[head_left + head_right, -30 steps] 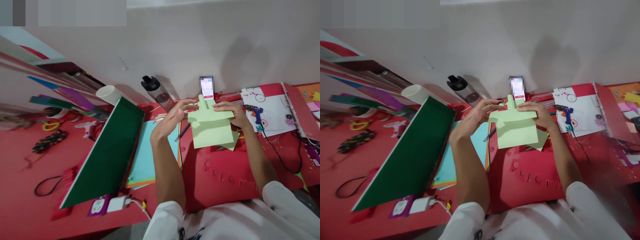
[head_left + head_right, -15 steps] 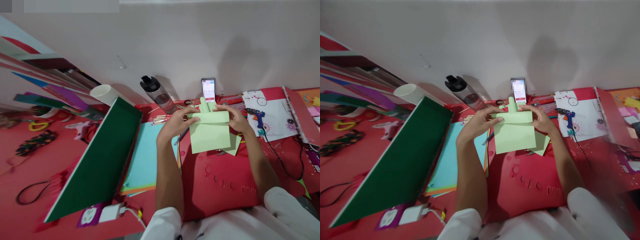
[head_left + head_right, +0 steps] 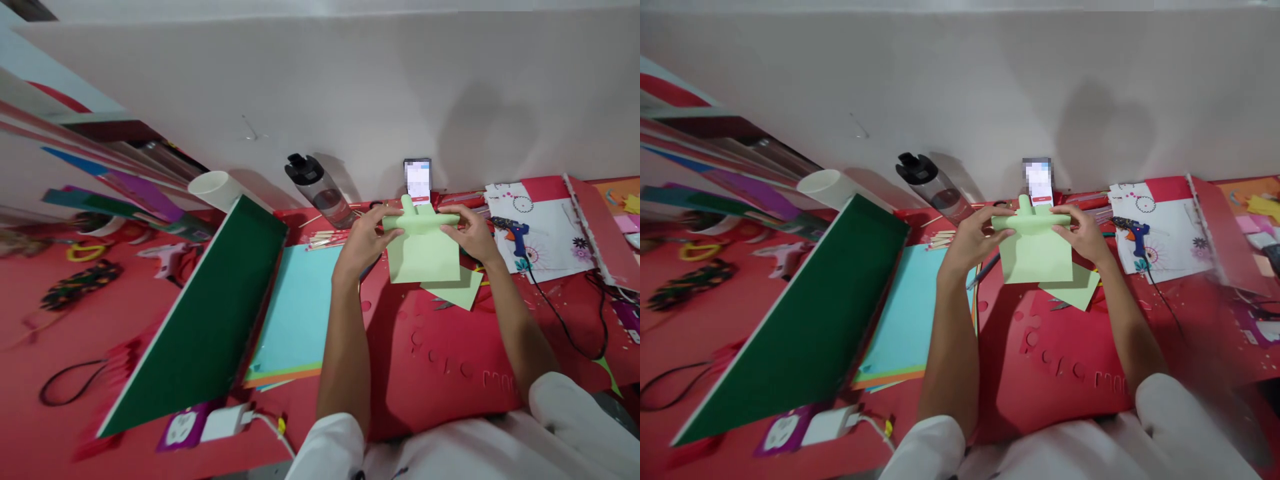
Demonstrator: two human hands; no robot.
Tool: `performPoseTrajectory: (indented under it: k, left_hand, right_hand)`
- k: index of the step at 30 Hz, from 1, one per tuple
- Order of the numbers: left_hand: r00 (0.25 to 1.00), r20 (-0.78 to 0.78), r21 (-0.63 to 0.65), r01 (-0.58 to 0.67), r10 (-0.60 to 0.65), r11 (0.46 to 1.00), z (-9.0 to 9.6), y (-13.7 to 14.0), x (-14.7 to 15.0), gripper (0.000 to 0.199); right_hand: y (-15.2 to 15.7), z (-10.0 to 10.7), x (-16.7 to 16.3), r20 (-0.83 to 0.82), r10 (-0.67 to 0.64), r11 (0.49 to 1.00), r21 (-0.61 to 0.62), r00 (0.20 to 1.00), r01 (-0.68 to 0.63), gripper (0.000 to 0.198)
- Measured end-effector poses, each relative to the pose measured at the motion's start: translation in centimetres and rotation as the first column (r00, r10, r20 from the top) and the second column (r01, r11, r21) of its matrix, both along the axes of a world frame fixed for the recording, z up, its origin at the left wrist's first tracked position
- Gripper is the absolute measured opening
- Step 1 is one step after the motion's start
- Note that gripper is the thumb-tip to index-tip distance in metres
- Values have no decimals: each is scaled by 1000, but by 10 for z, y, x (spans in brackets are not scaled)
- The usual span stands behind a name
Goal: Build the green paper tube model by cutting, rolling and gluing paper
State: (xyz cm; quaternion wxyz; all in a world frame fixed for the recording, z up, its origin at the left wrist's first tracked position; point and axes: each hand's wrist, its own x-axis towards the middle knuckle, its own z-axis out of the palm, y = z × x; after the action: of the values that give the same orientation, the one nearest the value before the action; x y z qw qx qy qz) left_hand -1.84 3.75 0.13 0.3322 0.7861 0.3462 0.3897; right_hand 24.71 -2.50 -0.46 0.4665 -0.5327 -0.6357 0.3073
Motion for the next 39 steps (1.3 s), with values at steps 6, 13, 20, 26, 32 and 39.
performPoseTrajectory:
  k: [6, 13, 20, 26, 32, 39]
  left_hand:
    - [997, 11, 90, -78, 78, 993, -1, 0, 3, 19]
    - [997, 53, 131, -69, 63, 989, -1, 0, 9, 21]
    - [980, -95, 203, -154, 176, 967, 4, 0, 8, 34]
    - [986, -132, 283, -60, 101, 957, 16, -1, 5, 27]
    - [993, -119, 176, 34, -13, 984, 29, 11, 8, 37]
    - [986, 156, -120, 82, -63, 989, 25, 15, 6, 34]
  right_hand:
    - [1, 0, 0, 51, 8, 989, 146, 999, -15, 29]
    - [6, -6, -1, -94, 37, 983, 183, 995, -19, 28]
    - [4, -10, -3, -168, 180, 978, 134, 969, -159, 55]
    - [3, -4, -5, -176, 184, 954, 270, 967, -133, 45]
    - [6, -3, -5, -270, 128, 937, 349, 954, -27, 14]
    - [11, -13, 0, -300, -72, 927, 333, 951, 175, 16]
